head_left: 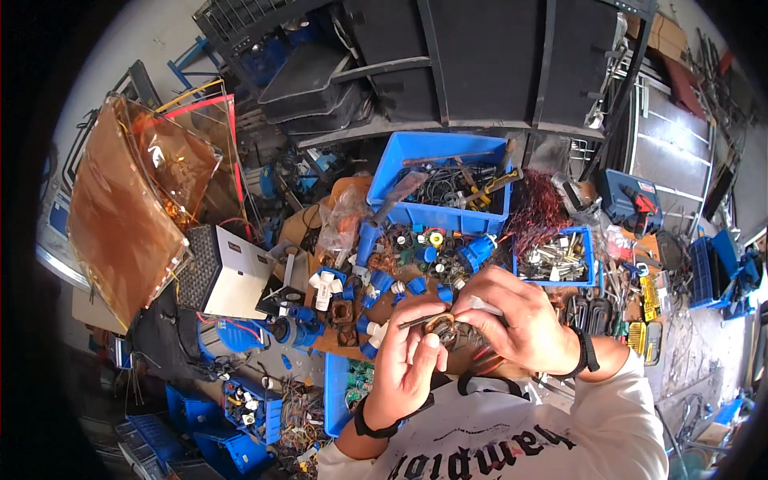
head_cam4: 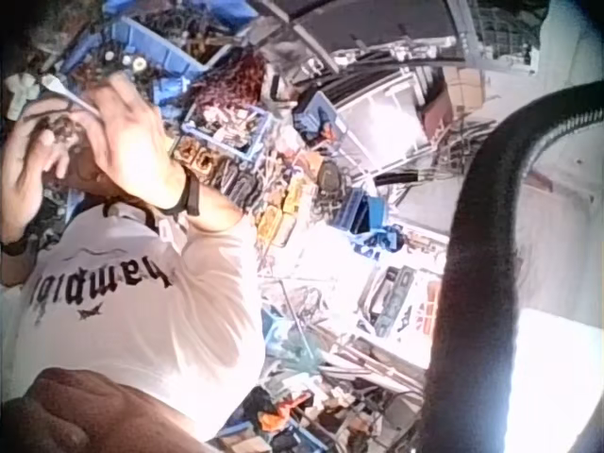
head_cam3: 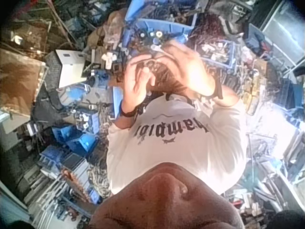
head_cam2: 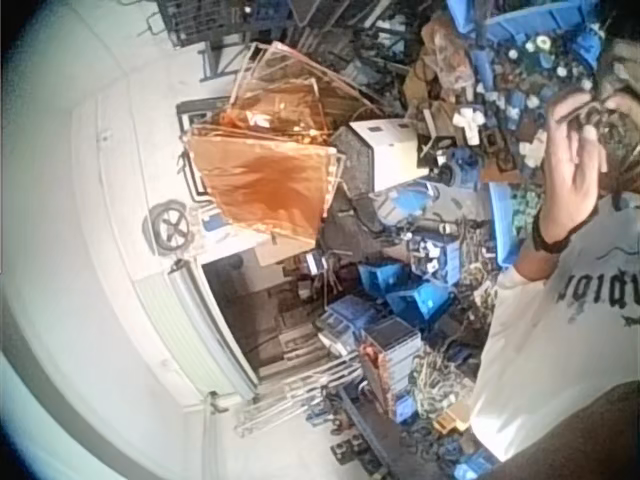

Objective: The person uses a screwdriver to manipulate the internal components of a small, cylindrical electronic device held in their left hand. They repeatedly probe and adjust parts within the device's casing while standing at a cluttered workbench.

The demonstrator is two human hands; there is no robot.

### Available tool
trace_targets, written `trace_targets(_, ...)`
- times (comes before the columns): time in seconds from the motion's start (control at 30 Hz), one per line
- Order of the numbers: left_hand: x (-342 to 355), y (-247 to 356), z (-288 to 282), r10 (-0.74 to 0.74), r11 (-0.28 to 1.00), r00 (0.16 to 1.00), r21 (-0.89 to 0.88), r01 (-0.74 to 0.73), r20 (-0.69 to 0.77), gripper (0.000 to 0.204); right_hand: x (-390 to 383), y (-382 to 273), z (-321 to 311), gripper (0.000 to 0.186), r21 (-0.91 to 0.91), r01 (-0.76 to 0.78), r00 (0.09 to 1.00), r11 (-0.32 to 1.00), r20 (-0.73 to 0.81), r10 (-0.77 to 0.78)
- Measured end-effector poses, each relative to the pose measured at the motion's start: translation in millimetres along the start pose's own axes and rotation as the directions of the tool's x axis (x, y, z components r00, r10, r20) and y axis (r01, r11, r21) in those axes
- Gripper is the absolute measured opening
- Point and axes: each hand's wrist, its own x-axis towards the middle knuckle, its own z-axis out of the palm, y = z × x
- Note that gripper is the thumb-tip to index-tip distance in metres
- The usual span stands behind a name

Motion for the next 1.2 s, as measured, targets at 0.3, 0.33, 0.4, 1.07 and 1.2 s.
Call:
trace_targets(0.3, -2, -4, -2, 0.253, 0.924, 0.968, 0.297, -0.241, -0.002, 0.030, -13, -11, 10, 0.020, 0.370, -0.351, 0.919, 0.860, -0.041, 0.392)
trace_targets(0.33, -3, -4, -3, 0.265, 0.902, 0.964, 0.358, -0.241, -0.017, 0.030, -14, -10, 12, 0.019, 0.400, -0.355, 0.918, 0.845, -0.023, 0.397)
trace_targets(0.4, -3, -4, -4, 0.328, 0.834, 0.945, 0.467, -0.294, 0.008, 0.030, -14, -8, 15, 0.018, 0.458, -0.369, 0.912, 0.809, 0.011, 0.410)
trace_targets(1.07, -2, 4, -13, 0.482, 0.510, 0.857, 0.737, -0.444, 0.182, 0.037, 0, -12, 25, 0.007, 0.613, -0.425, 0.886, 0.666, 0.131, 0.444)
trace_targets(1.2, 0, 3, -11, 0.491, 0.524, 0.853, 0.721, -0.453, 0.179, 0.038, -2, -11, 23, 0.008, 0.615, -0.426, 0.885, 0.664, 0.130, 0.447)
